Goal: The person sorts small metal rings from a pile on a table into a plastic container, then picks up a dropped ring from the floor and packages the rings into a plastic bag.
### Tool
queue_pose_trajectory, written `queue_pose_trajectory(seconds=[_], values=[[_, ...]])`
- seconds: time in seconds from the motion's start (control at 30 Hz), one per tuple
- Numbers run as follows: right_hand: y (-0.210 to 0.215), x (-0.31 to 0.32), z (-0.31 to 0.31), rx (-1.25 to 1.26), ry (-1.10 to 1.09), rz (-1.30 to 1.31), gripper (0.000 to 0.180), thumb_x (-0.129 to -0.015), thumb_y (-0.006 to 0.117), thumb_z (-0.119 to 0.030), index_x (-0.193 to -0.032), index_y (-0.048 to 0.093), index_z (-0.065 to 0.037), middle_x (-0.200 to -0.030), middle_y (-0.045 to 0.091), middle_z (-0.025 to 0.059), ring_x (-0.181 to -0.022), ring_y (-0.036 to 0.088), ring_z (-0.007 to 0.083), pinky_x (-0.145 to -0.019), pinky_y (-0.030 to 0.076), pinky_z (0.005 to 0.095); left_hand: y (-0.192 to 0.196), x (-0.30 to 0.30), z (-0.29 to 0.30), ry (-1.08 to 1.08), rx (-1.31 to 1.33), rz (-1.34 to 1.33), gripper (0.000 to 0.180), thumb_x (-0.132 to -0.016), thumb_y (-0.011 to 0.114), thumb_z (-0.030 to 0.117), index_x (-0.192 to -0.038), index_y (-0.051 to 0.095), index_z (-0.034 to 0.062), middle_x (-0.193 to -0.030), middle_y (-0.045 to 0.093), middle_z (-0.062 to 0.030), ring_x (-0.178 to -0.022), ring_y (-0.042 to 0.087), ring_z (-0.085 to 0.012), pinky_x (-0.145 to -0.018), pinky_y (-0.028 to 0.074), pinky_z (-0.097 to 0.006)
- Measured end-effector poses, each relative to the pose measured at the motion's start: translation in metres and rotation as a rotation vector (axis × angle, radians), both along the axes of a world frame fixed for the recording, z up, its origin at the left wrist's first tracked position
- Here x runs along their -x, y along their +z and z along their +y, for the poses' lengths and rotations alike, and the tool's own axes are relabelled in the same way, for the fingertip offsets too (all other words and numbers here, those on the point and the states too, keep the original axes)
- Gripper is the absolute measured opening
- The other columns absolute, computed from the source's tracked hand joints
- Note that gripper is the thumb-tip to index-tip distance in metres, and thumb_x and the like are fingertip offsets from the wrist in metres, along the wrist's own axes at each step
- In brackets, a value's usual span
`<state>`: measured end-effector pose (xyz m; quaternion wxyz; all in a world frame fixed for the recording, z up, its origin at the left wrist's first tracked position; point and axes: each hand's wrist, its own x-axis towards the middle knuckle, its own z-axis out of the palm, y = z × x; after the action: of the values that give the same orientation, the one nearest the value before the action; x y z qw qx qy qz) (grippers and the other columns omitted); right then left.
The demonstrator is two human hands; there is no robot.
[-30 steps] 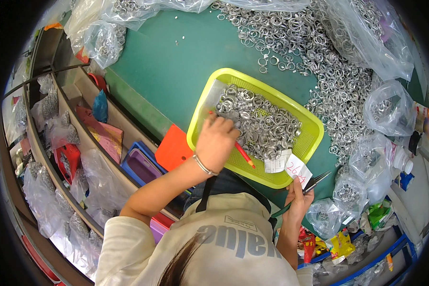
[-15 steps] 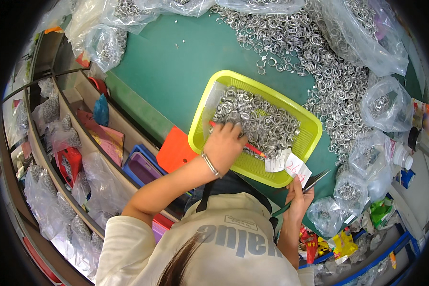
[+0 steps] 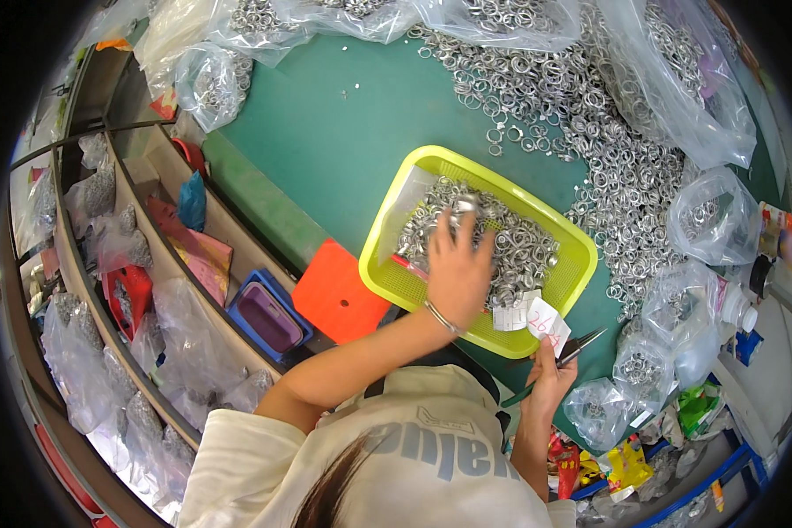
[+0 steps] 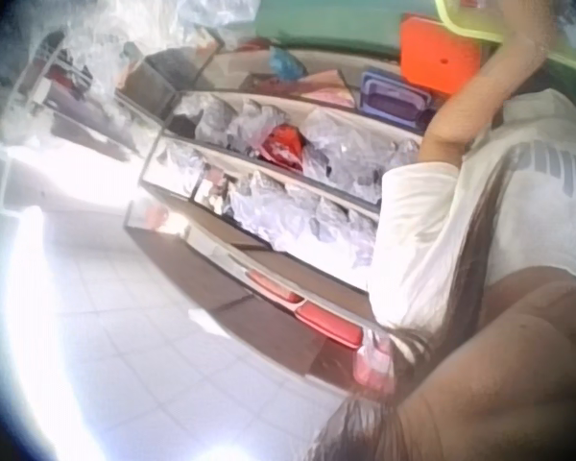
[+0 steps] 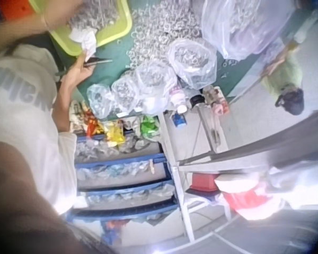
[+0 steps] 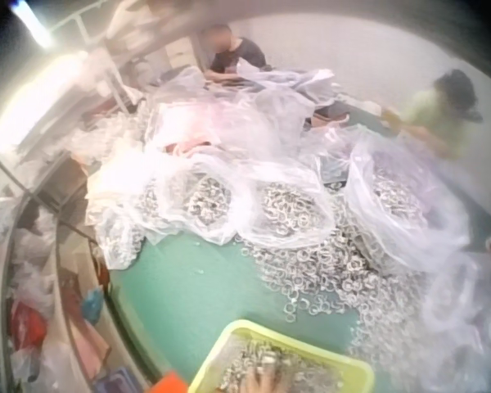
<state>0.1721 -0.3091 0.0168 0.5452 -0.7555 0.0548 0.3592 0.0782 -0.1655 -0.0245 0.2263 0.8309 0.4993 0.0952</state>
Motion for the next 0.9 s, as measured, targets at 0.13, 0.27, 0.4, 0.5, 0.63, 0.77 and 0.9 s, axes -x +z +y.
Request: queue_pose_trajectory(seconds=[0.13, 0.27, 0.4, 0.5, 0.63, 0.77, 0.9], values=[[-0.002, -0.001, -0.002, -0.017, 0.009, 0.011, 0.011, -0.082, 0.062, -0.011, -0.086, 0.054, -0.004, -0.061, 0.05, -0.0013, -0.041, 0.034, 0.0004, -0.036, 0.021, 0.016, 0.008, -0.002, -0.023, -0.225, 0.028, -0.08, 0.042, -0.064, 0.065, 0.006, -0.105, 0.057, 0.005, -0.119, 0.044, -0.0173, -0.114, 0.037, -0.0384, -0.09, 0.034, -0.051], [-0.001, -0.002, -0.001, -0.016, 0.0, 0.015, 0.011, -0.082, 0.063, -0.011, -0.085, 0.054, -0.005, -0.061, 0.05, -0.0017, -0.041, 0.034, 0.0002, -0.036, 0.021, 0.0157, 0.019, 0.007, -0.023, -0.291, 0.227, -0.289, 0.043, -0.066, 0.065, 0.008, -0.108, 0.055, 0.0033, -0.122, 0.044, -0.0178, -0.117, 0.035, -0.0393, -0.093, 0.032, -0.051], [0.007, -0.003, 0.0, 0.025, -0.007, 0.094, 0.009, -0.083, 0.057, 0.0, -0.092, 0.054, -0.001, -0.082, 0.058, 0.0025, -0.065, 0.05, 0.007, -0.058, 0.039, 0.0209, 0.026, 0.006, 0.006, 0.056, 0.064, 0.014, 0.053, -0.068, 0.067, 0.013, -0.117, 0.048, 0.0029, -0.129, 0.037, -0.0191, -0.121, 0.029, -0.0414, -0.095, 0.03, -0.049], [0.008, -0.004, 0.002, 0.024, -0.004, 0.091, 0.009, -0.083, 0.057, 0.0, -0.091, 0.054, -0.001, -0.081, 0.058, 0.0024, -0.064, 0.049, 0.0069, -0.058, 0.039, 0.0207, 0.009, 0.012, -0.007, -0.079, 0.162, 0.074, 0.063, -0.069, 0.068, 0.016, -0.124, 0.04, 0.0017, -0.133, 0.032, -0.0194, -0.123, 0.027, -0.0423, -0.096, 0.03, -0.049], [0.004, -0.003, -0.001, 0.004, -0.006, 0.079, 0.008, -0.082, 0.057, 0.0, -0.089, 0.054, -0.002, -0.078, 0.056, 0.001, -0.062, 0.046, 0.0057, -0.056, 0.037, 0.0205, 0.01, 0.006, -0.028, -0.208, 0.135, 0.028, 0.065, -0.068, 0.068, 0.013, -0.123, 0.038, -0.0041, -0.131, 0.034, -0.0197, -0.122, 0.029, -0.0426, -0.097, 0.03, -0.049], [0.0, -0.003, 0.0, -0.033, -0.01, 0.061, 0.007, -0.082, 0.058, -0.001, -0.086, 0.053, -0.003, -0.075, 0.055, -0.0002, -0.059, 0.044, 0.0049, -0.055, 0.036, 0.0204, 0.018, 0.003, -0.037, -0.348, 0.183, -0.124, 0.051, -0.069, 0.058, 0.007, -0.118, 0.046, -0.0007, -0.132, 0.034, -0.02, -0.12, 0.032, -0.0439, -0.098, 0.032, -0.048], [0.007, -0.003, 0.005, 0.014, -0.006, 0.081, 0.007, -0.082, 0.059, -0.001, -0.086, 0.053, -0.003, -0.074, 0.054, -0.0003, -0.058, 0.044, 0.0049, -0.055, 0.036, 0.0205, 0.027, 0.004, -0.038, -0.363, 0.232, -0.149, 0.047, -0.069, 0.057, 0.007, -0.114, 0.049, 0.0008, -0.134, 0.031, -0.0195, -0.121, 0.031, -0.0431, -0.098, 0.03, -0.05]])
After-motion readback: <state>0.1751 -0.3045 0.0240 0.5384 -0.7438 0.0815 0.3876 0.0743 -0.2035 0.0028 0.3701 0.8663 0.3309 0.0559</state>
